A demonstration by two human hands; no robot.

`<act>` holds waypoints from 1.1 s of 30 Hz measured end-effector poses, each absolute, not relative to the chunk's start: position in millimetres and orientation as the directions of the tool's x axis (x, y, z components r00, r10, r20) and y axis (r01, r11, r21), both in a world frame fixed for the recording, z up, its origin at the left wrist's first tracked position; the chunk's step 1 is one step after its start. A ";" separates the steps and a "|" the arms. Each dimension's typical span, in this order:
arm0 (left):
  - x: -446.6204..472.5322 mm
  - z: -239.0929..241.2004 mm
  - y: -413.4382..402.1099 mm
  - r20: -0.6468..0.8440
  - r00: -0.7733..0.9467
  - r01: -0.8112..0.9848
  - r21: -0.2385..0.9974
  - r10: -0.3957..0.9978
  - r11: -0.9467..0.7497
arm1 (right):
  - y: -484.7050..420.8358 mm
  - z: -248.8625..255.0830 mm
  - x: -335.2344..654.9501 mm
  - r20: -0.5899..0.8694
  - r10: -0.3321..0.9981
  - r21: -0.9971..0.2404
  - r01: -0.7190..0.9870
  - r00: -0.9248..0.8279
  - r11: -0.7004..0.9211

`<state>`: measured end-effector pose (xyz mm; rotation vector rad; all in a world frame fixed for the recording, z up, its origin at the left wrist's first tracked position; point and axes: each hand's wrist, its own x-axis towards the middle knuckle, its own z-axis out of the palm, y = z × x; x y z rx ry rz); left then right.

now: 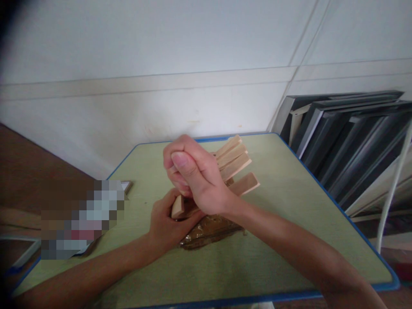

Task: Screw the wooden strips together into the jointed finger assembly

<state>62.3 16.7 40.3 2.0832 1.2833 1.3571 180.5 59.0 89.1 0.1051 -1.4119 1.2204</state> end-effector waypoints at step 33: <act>54.8 14.1 18.3 0.679 0.099 0.253 0.690 0.727 -0.678 | 72.2 138.3 223.5 0.558 0.471 -0.804 -0.304 -0.683 0.511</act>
